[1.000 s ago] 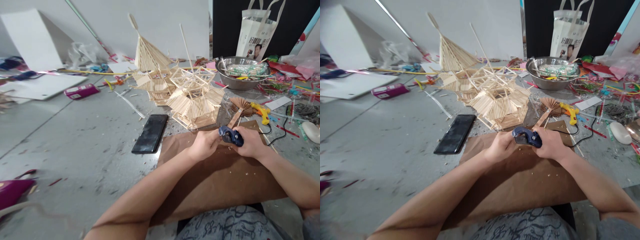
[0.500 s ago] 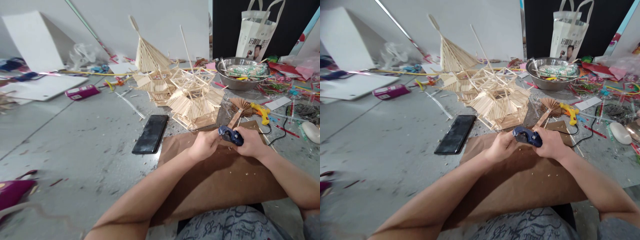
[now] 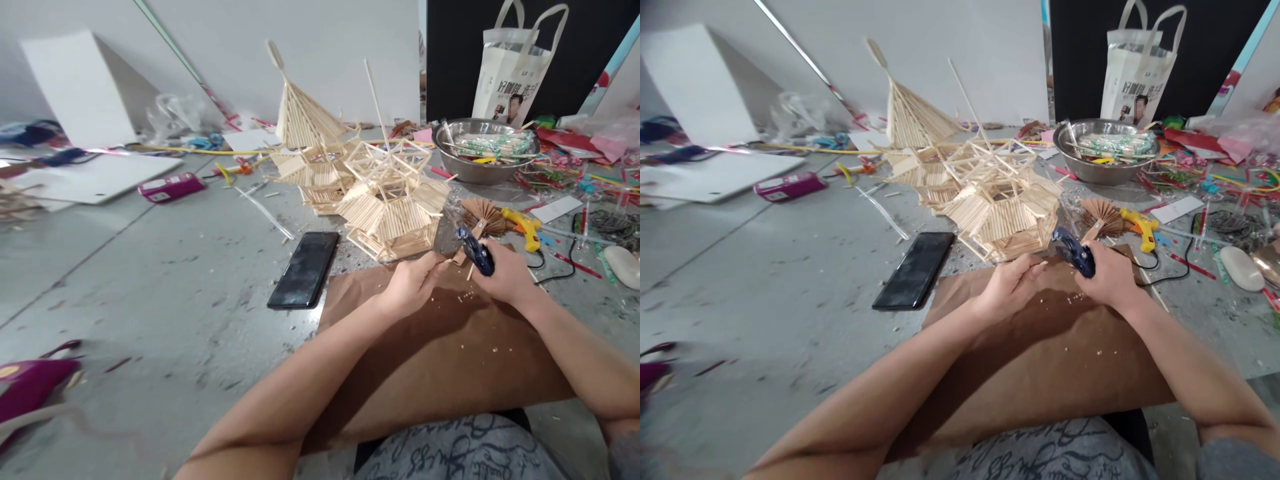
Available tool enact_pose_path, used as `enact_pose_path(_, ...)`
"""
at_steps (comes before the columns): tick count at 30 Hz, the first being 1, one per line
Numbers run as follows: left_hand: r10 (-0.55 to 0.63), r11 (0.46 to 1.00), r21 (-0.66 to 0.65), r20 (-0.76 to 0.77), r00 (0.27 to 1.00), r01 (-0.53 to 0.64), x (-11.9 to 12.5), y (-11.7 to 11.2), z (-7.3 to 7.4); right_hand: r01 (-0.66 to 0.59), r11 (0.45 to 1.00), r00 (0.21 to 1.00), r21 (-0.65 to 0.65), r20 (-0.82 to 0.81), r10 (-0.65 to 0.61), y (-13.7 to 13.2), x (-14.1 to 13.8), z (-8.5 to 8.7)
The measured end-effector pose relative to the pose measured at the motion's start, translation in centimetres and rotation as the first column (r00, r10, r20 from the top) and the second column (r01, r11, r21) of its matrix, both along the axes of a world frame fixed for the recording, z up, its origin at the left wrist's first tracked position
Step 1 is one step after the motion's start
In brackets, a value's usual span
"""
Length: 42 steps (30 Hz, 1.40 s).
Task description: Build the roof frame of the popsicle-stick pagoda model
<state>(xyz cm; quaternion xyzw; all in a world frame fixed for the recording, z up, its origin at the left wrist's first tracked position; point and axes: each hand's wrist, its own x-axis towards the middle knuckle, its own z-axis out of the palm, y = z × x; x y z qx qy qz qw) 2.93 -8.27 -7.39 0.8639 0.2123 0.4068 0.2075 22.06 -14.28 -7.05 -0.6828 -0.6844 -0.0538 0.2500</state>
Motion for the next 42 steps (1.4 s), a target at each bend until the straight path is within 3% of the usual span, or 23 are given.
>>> enact_pose_path(5,0.064,0.995,0.069,0.027,0.998,-0.066,-0.4,0.1,0.7,-0.030,0.998,0.995,-0.047,0.095,0.034,0.4,0.3,-0.5)
enact_pose_path(10,0.048,0.984,0.164,0.089,0.995,-0.062,-0.5,0.4,1.2,-0.119,0.993,0.993,-0.014,0.026,0.119,0.1,0.1,-0.5)
enact_pose_path(22,-0.091,0.990,0.116,0.047,0.995,0.085,-0.1,0.1,0.0,-0.203,0.979,0.978,0.006,0.054,0.202,-0.9,-1.4,0.0)
enact_pose_path(42,-0.089,0.991,0.101,0.051,0.995,0.084,-0.1,0.0,-0.2,-0.184,0.982,0.978,0.030,0.109,0.180,-0.9,-1.3,-0.1)
